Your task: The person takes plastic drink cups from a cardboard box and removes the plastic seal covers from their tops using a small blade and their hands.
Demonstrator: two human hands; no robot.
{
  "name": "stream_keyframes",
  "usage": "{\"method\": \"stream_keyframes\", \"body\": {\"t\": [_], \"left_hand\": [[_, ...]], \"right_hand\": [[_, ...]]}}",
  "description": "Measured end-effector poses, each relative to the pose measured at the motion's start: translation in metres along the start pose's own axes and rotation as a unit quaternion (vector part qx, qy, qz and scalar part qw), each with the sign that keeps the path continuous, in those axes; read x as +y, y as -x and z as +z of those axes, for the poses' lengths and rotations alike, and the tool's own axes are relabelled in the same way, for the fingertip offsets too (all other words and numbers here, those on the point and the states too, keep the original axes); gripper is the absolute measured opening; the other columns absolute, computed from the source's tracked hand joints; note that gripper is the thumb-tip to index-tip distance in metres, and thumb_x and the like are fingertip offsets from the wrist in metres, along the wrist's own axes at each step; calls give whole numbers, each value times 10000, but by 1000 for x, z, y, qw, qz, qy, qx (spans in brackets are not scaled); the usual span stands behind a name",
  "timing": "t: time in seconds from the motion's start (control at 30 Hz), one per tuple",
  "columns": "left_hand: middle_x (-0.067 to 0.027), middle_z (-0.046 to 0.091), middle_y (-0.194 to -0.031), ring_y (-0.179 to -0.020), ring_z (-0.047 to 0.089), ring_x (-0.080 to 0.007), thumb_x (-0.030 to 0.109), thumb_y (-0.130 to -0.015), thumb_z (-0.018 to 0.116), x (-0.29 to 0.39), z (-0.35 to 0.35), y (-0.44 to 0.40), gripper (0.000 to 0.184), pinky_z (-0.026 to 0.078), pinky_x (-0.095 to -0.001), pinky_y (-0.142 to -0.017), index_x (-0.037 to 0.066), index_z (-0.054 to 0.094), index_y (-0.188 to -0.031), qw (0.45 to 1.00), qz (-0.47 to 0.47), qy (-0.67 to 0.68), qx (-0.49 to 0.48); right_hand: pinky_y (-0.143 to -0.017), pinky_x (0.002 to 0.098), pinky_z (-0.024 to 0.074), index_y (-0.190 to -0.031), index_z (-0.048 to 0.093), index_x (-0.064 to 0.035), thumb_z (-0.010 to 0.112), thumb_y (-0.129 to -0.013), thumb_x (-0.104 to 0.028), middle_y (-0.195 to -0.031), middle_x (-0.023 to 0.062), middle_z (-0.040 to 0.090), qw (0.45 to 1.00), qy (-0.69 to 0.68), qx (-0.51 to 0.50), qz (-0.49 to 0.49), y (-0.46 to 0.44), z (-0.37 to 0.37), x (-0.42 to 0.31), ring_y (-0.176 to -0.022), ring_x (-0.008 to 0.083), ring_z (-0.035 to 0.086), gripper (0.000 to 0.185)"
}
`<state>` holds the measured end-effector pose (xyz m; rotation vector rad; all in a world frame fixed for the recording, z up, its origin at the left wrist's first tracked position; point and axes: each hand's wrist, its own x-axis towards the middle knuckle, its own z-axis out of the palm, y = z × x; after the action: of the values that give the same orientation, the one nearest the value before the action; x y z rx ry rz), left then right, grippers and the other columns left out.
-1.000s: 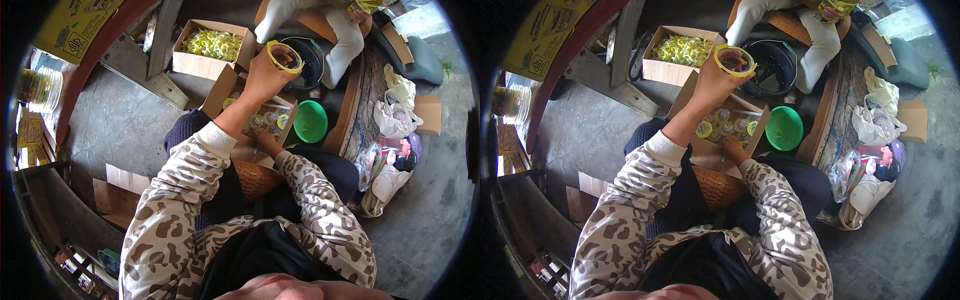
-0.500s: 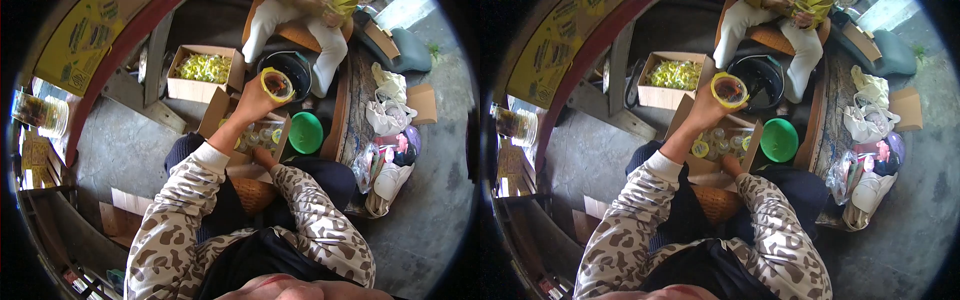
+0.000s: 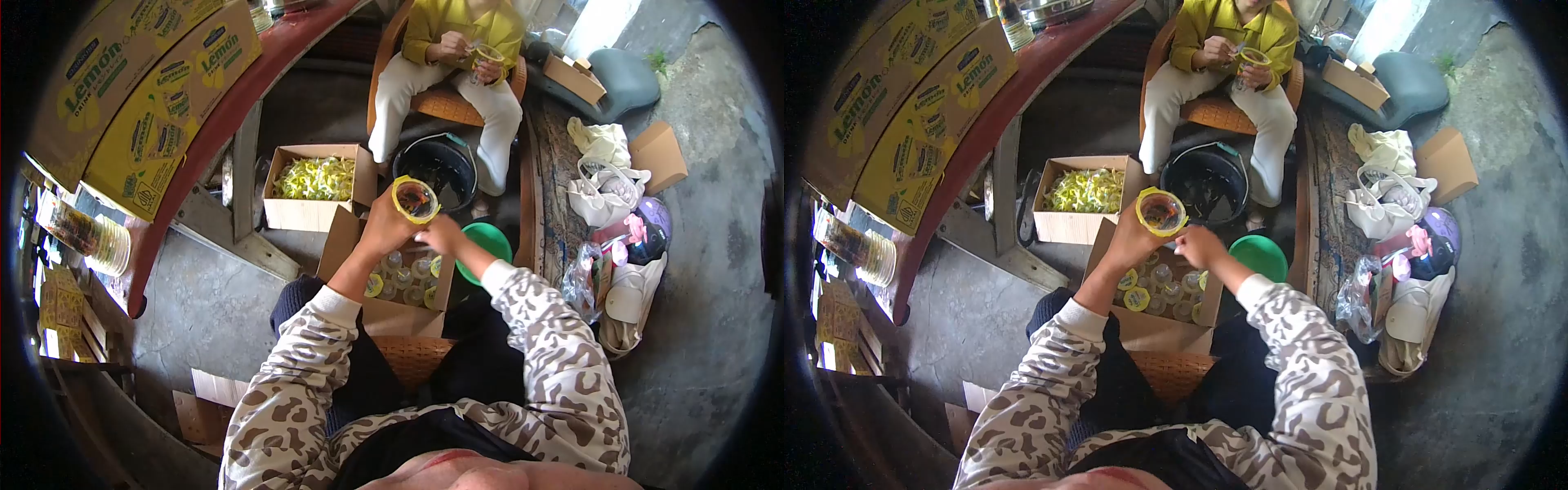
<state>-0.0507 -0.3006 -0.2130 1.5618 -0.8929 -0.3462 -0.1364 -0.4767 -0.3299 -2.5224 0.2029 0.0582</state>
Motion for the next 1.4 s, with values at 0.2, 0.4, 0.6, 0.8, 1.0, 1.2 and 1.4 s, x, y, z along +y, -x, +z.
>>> {"method": "stream_keyframes", "body": {"t": [0.2,0.4,0.6,0.8,1.0,1.2,1.4], "left_hand": [[-122,657,-1123,-1048,651,-217,171,-723,872,8,-3,6,591,509,-332,-917,0,562,-1196,1000,7,11,23],[-128,623,-1168,-1104,614,-224,116,-790,782,-11,4,10,539,470,-343,-978,-1,513,-1242,998,-27,49,2],[-113,623,-1171,-1089,605,-179,75,-754,811,7,9,8,580,479,-329,-967,8,499,-1239,997,-28,63,-40],[-88,616,-1127,-1048,608,-160,98,-704,883,1,12,7,650,500,-312,-934,27,486,-1213,998,-22,15,-52],[-66,608,-1068,-989,613,-141,140,-705,909,3,14,10,662,522,-295,-874,32,485,-1201,999,-7,-18,-51],[-90,629,-1022,-939,640,-176,147,-708,900,-5,19,11,623,532,-308,-819,17,484,-1154,1000,-2,-26,8],[-106,591,-1065,-983,615,-188,130,-758,851,-16,22,17,727,511,-320,-877,5,369,-1287,997,5,-65,31]], "right_hand": [[-712,365,508,-997,707,-22,743,-803,-48,-883,124,655,969,-97,227,15,46,-103,-44,-797,272,663,199],[-657,302,494,-967,701,-9,735,-834,-7,-868,84,640,942,-131,310,-12,80,-123,-68,-727,187,641,138],[-668,338,505,-956,691,-6,709,-853,-6,-875,90,619,937,-143,312,-65,77,-114,-80,-763,236,633,105],[-660,341,502,-956,691,-21,709,-857,-21,-876,87,609,933,-120,330,-75,76,-116,-74,-748,235,622,100],[-664,334,509,-957,691,-16,707,-865,-17,-883,85,613,934,-152,320,-52,82,-124,-74,-762,232,633,93],[-668,336,523,-949,694,-21,714,-860,-29,-890,84,619,934,-137,319,-83,82,-118,-76,-758,239,645,91],[-654,358,533,-931,700,-47,728,-844,-46,-869,72,614,940,-106,312,-82,83,-110,-84,-758,257,649,91]]}}
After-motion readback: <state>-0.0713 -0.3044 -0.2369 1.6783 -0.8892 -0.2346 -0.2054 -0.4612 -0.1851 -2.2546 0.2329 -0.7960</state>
